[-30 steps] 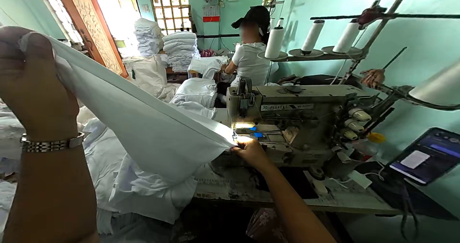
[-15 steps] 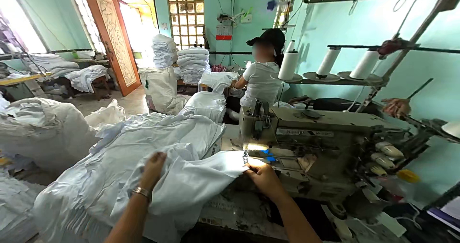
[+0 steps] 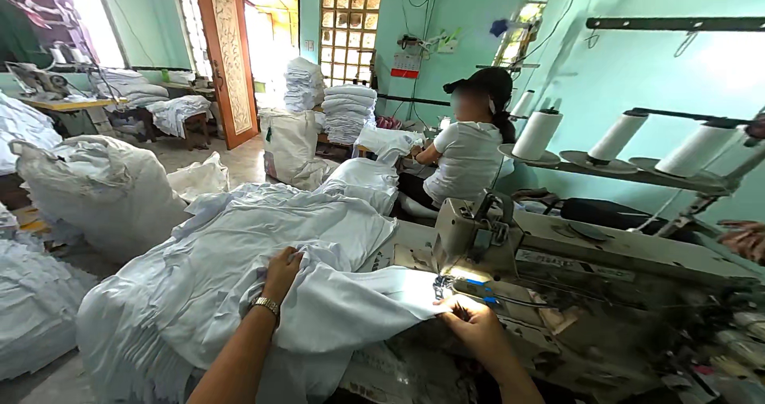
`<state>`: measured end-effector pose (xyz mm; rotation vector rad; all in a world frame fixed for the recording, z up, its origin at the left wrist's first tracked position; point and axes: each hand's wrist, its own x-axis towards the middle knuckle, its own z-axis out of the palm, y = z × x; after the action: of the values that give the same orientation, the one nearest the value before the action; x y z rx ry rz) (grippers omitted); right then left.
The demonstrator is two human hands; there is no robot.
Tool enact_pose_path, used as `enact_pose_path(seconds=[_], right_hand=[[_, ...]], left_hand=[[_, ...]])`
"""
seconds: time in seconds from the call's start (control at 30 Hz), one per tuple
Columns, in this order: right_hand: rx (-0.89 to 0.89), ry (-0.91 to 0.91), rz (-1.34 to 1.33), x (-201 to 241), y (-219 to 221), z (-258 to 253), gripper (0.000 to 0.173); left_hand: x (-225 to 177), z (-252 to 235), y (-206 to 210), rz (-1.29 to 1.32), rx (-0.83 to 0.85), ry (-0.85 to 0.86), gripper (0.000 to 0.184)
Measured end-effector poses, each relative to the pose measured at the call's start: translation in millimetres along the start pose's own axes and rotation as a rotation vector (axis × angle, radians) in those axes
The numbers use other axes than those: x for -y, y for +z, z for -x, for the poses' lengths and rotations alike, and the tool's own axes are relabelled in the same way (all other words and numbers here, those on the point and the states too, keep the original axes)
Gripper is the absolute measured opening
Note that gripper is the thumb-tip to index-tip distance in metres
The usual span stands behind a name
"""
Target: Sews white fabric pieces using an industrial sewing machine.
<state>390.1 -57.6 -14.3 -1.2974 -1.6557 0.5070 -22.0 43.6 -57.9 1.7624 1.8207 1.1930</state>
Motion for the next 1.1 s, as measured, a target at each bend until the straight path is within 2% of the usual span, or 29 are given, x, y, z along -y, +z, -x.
enact_pose_path(seconds=[0.37, 0.63, 0.9, 1.1], right_hand=[[0.008, 0.069, 0.073, 7.2, -4.1, -1.4, 0.018], [-0.005, 0.099, 0.098, 9.0, -2.7, -3.3, 0.021], [-0.006, 0.085, 0.059, 7.5, -2.5, -2.2, 0.014], [-0.015, 0.093, 0.038, 7.9, -1.0, -2.0, 0.016]], left_hand=[[1.9, 5.4, 0.8, 0.112, -0.070, 0.048, 0.032], [0.4, 4.5, -2.0, 0.128, -0.050, 0.005, 0.033], [1.5, 5.4, -0.7, 0.136, -0.053, 0.004, 0.034], [2.4, 5.2, -1.1, 0.139, -0.076, 0.012, 0.032]])
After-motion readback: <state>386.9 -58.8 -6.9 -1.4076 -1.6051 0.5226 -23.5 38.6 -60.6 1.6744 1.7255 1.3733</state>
